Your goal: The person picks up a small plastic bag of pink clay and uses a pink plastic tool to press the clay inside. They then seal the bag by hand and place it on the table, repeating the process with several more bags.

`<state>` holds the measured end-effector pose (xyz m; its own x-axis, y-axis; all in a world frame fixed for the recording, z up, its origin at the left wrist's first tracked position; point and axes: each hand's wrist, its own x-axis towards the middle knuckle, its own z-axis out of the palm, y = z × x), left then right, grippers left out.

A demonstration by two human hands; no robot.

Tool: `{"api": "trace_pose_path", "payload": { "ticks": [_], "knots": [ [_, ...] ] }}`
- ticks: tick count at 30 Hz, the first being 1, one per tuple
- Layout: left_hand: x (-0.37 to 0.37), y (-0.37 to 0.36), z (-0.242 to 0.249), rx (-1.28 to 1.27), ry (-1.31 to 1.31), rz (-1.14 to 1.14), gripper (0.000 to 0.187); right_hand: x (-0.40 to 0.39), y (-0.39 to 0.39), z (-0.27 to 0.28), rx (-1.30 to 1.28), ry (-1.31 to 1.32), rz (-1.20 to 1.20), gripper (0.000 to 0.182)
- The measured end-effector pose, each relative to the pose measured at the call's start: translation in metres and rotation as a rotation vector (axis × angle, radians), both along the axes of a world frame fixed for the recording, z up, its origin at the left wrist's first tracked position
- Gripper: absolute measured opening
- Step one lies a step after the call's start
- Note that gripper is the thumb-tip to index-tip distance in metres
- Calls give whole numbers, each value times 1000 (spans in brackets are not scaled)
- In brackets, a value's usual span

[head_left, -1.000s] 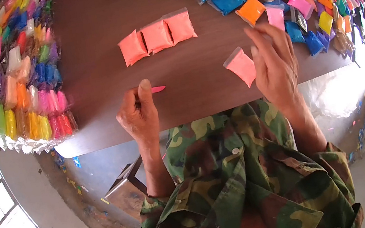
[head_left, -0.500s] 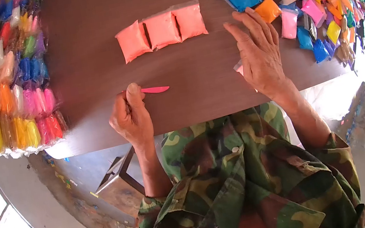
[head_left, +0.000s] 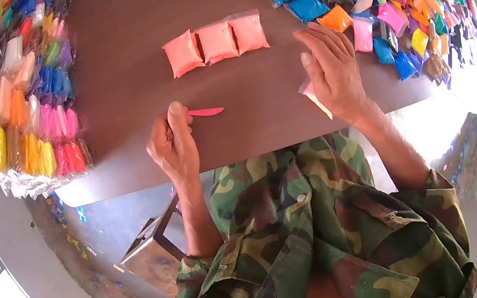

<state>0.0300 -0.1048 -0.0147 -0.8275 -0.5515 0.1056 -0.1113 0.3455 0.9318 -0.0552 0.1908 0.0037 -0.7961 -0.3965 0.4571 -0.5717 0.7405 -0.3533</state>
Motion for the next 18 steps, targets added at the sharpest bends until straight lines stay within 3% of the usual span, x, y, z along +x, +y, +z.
{"api": "trace_pose_path", "payload": {
  "ticks": [6, 13, 18],
  "knots": [
    [3, -5, -4, -24, -26, -36, 42, 11, 14, 16, -289, -168, -137, 24],
    [1, -3, -2, -54, -23, -27, 41, 64, 27, 25, 29, -290, -183, 30],
    [0, -7, -6, -123, -29, -59, 40, 73, 21, 25, -81, -475, -199, 25]
  ]
}}
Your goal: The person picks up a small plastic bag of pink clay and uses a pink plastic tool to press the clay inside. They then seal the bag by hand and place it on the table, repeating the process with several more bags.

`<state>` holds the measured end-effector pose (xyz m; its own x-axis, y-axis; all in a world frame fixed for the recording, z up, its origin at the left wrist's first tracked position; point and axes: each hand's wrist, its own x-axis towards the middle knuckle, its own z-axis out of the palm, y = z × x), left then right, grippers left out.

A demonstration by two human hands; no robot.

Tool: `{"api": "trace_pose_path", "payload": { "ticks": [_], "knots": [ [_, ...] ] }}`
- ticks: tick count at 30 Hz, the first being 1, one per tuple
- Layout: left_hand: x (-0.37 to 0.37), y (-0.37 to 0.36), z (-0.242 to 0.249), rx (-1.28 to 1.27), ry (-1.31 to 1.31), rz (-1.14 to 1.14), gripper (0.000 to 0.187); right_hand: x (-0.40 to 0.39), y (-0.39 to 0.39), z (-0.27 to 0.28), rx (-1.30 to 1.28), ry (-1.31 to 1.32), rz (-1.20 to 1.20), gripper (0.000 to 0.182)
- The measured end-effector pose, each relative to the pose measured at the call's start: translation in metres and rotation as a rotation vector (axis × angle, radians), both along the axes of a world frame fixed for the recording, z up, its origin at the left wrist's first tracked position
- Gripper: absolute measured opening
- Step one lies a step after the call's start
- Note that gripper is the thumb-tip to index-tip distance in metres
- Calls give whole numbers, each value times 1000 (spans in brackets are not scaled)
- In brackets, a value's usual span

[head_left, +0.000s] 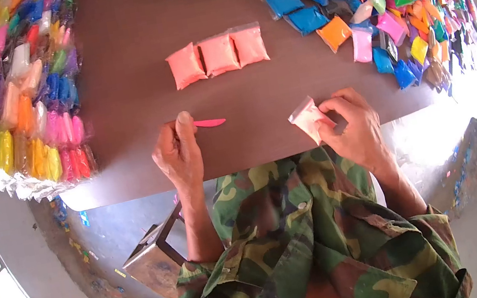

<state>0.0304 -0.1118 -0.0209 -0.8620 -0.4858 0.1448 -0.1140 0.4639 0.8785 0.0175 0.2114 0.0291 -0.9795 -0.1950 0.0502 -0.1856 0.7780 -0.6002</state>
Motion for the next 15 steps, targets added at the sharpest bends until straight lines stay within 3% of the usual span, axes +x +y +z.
{"api": "trace_pose_path", "payload": {
  "ticks": [5, 9, 15],
  "knots": [
    [1, 2, 0, 20, -8, 19, 36, -26, -12, 4, -403, -329, -133, 20],
    [1, 1, -3, 30, -12, 17, 36, -75, -40, 1, -591, -276, -142, 29],
    [0, 3, -3, 98, 53, 41, 31, -126, -77, -18, -653, -251, -170, 33]
  ]
}}
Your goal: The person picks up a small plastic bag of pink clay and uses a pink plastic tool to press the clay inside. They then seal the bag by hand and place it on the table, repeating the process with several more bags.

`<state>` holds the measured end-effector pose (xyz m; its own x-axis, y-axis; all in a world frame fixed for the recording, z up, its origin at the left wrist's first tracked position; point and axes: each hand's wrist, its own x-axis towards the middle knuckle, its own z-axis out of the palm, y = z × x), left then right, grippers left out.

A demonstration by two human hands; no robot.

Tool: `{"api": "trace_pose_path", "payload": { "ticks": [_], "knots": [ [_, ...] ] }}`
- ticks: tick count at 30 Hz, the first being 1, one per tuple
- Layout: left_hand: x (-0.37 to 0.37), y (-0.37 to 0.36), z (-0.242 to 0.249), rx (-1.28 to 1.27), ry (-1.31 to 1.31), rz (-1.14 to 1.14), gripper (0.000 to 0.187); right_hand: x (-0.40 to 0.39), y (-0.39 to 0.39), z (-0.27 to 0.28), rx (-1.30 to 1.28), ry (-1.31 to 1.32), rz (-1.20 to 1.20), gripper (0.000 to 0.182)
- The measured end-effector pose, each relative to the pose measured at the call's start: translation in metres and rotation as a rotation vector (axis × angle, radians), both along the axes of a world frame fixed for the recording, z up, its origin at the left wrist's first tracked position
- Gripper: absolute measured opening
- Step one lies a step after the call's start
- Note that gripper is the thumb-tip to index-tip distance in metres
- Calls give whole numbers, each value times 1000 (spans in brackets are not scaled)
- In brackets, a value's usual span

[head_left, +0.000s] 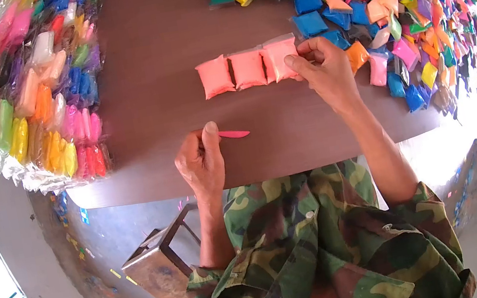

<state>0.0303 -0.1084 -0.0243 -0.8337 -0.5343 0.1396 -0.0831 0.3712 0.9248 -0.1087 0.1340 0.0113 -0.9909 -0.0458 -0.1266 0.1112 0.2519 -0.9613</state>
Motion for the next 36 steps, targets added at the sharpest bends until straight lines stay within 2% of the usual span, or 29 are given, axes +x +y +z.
{"api": "trace_pose_path", "payload": {
  "ticks": [7, 13, 19, 20, 23, 29, 36],
  "knots": [
    [2, -4, 5, -73, -52, -50, 34, -4, -9, -16, 256, 118, -25, 33],
    [0, -3, 10, -66, -47, -56, 31, -5, -9, -8, 285, 34, -17, 30],
    [0, -2, 10, -67, -59, -40, 30, 2, -8, -8, 290, 121, -5, 30],
    [1, -3, 9, -66, -55, -44, 30, 2, -9, -2, 300, 57, 1, 31],
    [2, -4, 7, -73, -60, -42, 30, 0, -5, -6, 220, 106, -66, 30],
    [1, -3, 11, -79, -81, -42, 31, -26, 0, 11, 231, 269, -21, 21],
    [2, -3, 8, -51, -59, -3, 20, -97, -3, 38, 523, 598, 55, 15]
  ]
}}
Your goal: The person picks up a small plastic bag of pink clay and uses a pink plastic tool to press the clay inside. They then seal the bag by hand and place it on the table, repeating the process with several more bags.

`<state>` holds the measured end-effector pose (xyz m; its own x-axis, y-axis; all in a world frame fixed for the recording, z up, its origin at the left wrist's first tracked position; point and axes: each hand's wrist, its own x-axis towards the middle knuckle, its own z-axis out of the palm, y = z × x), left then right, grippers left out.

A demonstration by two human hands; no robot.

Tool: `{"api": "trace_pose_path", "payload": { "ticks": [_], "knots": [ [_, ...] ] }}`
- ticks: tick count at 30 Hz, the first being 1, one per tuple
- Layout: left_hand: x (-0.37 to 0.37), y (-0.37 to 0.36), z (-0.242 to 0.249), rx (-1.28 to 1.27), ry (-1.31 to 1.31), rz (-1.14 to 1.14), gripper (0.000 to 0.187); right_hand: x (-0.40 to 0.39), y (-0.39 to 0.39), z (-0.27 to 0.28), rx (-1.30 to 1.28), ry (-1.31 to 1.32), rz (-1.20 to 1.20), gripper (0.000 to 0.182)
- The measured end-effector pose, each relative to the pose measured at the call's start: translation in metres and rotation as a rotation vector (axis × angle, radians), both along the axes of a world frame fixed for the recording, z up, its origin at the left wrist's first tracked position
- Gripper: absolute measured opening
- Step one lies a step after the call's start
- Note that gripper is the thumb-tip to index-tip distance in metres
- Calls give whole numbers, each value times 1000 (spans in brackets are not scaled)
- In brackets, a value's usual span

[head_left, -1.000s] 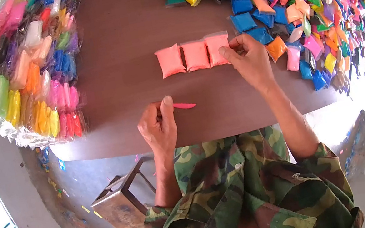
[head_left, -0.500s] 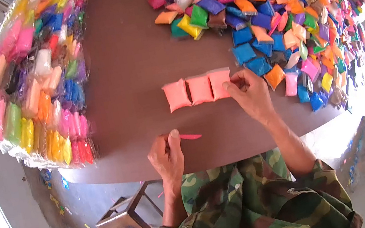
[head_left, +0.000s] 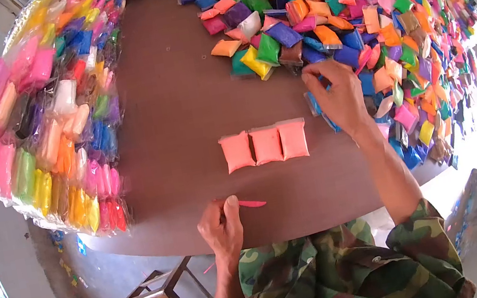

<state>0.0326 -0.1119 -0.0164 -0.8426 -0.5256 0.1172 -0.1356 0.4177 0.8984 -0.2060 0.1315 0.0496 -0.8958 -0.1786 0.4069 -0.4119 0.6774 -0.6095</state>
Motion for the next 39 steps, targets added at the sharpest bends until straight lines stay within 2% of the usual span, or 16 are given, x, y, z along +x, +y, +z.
{"api": "trace_pose_path", "payload": {
  "ticks": [3, 6, 9, 12, 15, 19, 22, 28, 32, 37, 39],
  "knots": [
    [-1, 0, -1, 6, 18, -6, 20, -47, -5, -1, 117, 159, 69, 19],
    [0, 0, -2, 34, 20, -2, 19, -93, -17, -3, 235, 196, 87, 27],
    [2, -1, -3, 40, 14, -13, 18, -122, -36, 8, 411, 236, 112, 25],
    [2, -1, 0, 37, -5, -25, 18, -174, -35, -5, 575, 52, 130, 33],
    [0, -1, 0, 24, 16, -26, 20, -192, -33, 1, 614, 50, 196, 42],
    [-2, 0, 4, -6, 33, -36, 22, -199, -35, 11, 589, -94, 379, 43],
    [-1, 0, 1, 18, 23, -11, 20, -196, -36, 22, 617, -47, 339, 36],
    [-1, -1, -1, 5, 52, -18, 19, -140, -27, 54, 226, 149, 98, 26],
    [0, 0, 1, 9, 28, -10, 20, -88, 1, 40, -174, 48, 77, 21],
    [-1, -2, -3, -65, 78, -38, 23, -47, 37, 1, -77, 328, -120, 17],
    [0, 0, -2, -2, 67, -31, 25, -36, 54, -2, -16, 428, -247, 18]
  ]
}}
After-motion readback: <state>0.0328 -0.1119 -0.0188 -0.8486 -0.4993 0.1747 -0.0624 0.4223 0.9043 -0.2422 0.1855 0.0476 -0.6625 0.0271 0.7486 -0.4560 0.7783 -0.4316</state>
